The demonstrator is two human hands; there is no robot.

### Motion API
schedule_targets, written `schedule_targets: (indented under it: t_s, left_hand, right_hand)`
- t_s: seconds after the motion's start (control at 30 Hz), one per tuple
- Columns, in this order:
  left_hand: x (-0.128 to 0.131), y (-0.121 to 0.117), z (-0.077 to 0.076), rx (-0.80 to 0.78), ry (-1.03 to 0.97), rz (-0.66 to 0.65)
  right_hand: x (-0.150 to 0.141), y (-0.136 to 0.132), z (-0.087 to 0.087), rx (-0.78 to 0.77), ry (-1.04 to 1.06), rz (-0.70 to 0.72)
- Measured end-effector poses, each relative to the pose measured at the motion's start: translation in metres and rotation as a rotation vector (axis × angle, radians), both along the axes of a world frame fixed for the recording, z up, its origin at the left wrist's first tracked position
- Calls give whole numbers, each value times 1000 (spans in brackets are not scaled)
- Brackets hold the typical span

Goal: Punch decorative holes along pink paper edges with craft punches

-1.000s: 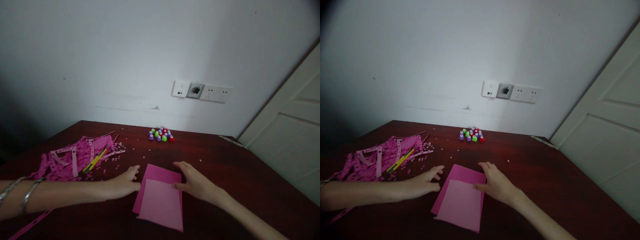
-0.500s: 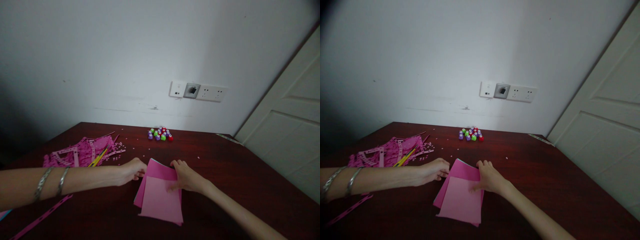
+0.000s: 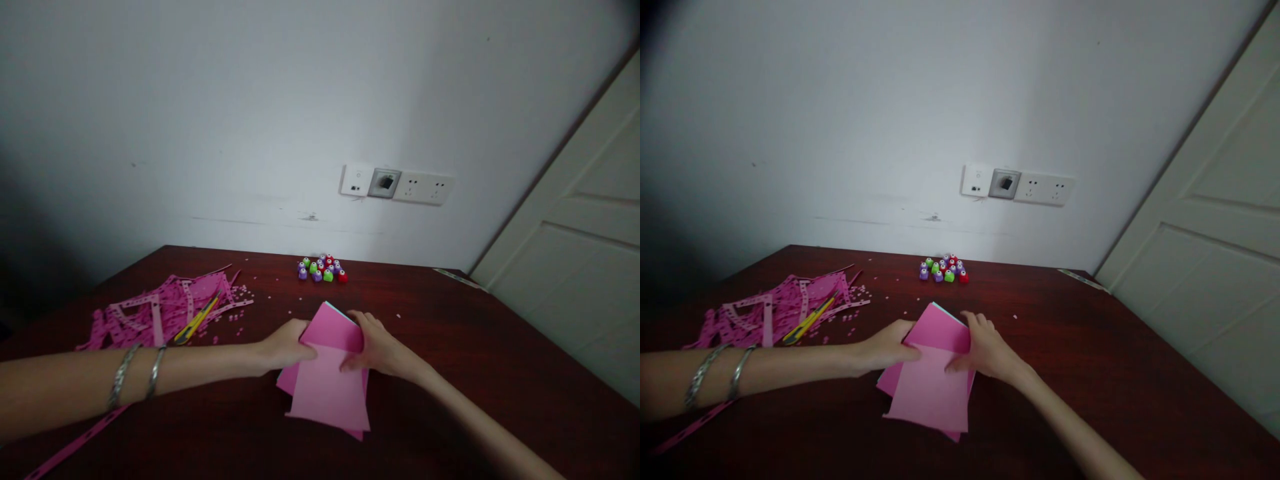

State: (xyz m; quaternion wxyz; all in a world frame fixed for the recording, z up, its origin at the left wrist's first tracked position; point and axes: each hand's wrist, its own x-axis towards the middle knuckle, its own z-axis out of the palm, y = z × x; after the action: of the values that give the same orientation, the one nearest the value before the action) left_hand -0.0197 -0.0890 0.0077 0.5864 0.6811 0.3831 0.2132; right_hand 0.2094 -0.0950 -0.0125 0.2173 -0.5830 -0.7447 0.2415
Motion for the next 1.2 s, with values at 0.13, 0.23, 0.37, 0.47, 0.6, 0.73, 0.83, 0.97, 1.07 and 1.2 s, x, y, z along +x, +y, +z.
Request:
schedule_targets:
  t_s: [0.13,0.23,0.37,0.47,0.6,0.73,0.83,0.97,1.07,1.2]
  left_hand:
    - [-4,20,6,187,-203,122]
    - [-4,38,6,269,-307,230]
    - [5,54,-8,296,-370,345]
    - [13,58,-20,280,-387,425]
    - [17,62,-29,296,-399,451]
    - [21,65,-35,351,-455,463]
    - [24,65,-40,381,-457,487]
    - [28,64,-44,402,-402,477]
    - [28,64,-41,415,-351,456]
    - [21,62,-31,336,-184,461]
  right_hand:
    - [11,10,1,2,654,-107]
    - [8,18,4,-1,880,-71]
    - [-8,28,1,68,893,-107]
    - [-16,36,-8,92,924,-131]
    - [-15,44,-21,129,878,-144]
    - [-16,46,-29,149,872,-169]
    - [-21,45,-35,180,900,-165]
    - [-25,43,-42,248,816,-160]
    - [-22,40,-40,293,656,-182]
    - [-15,35,-29,270,512,-206]
